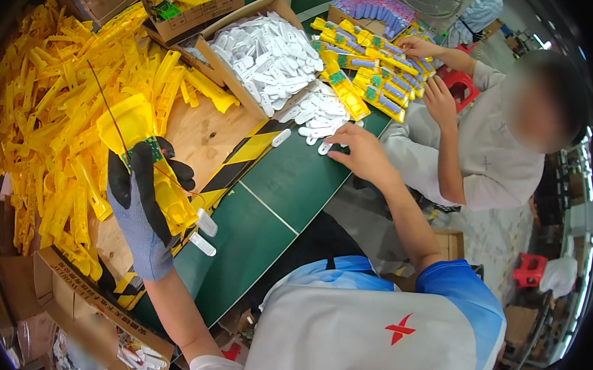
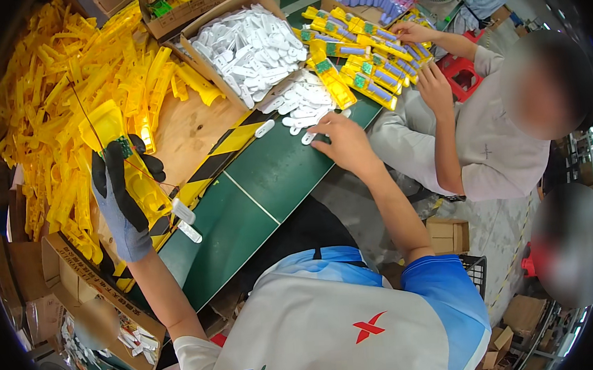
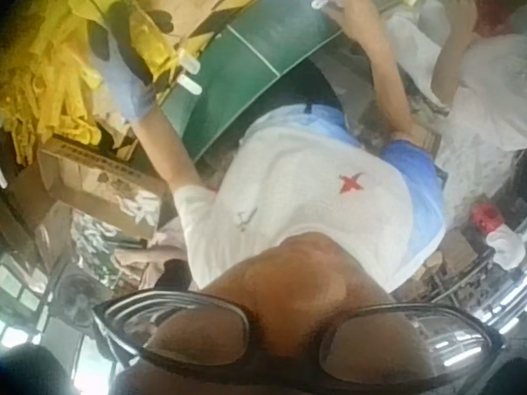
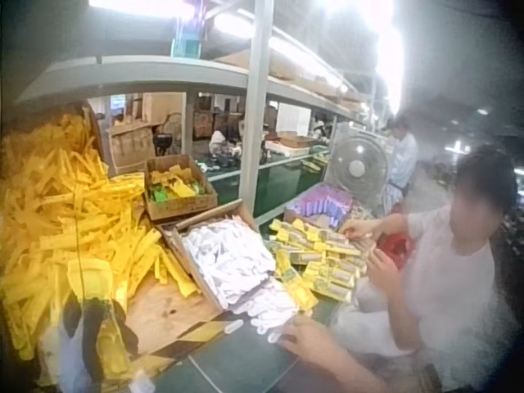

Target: Assembling circuit boards and components into yellow plastic housings on a production line.

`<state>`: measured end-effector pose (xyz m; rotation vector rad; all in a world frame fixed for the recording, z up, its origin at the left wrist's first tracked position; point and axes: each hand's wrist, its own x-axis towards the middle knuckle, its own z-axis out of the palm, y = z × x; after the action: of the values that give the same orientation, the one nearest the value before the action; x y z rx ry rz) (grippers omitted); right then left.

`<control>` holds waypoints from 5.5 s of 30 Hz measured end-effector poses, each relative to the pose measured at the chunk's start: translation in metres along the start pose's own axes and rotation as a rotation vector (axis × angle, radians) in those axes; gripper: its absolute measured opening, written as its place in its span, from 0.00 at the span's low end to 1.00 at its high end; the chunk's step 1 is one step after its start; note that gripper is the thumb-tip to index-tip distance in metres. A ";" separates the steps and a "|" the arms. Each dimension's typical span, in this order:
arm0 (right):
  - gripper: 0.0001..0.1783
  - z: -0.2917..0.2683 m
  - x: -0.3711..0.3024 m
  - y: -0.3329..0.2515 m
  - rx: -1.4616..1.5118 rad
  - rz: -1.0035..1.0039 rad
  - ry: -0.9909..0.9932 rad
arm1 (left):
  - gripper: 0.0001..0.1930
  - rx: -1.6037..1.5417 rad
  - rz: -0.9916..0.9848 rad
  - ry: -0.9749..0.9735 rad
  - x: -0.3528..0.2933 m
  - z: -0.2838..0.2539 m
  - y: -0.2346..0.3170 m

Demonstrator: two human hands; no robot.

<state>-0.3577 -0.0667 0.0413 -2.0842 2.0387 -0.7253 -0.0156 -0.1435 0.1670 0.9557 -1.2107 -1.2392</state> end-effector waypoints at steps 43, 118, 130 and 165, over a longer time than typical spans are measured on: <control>0.14 0.016 0.184 -0.244 1.423 -0.389 -0.484 | 0.18 -0.166 0.049 0.241 0.019 -0.043 0.013; 0.44 0.043 0.069 -0.182 1.058 -0.388 -0.119 | 0.25 0.218 0.113 -0.012 -0.020 0.011 -0.039; 0.29 -0.027 0.010 0.023 0.334 0.224 0.152 | 0.27 0.954 0.145 -0.446 -0.003 -0.018 -0.024; 0.11 0.152 0.085 -0.249 0.511 -0.420 -0.346 | 0.25 1.351 0.020 0.413 0.089 -0.179 -0.120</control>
<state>-0.0708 -0.1663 0.0339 -2.1399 1.1052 -0.7707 0.1349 -0.2635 0.0354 2.0014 -1.6537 0.0021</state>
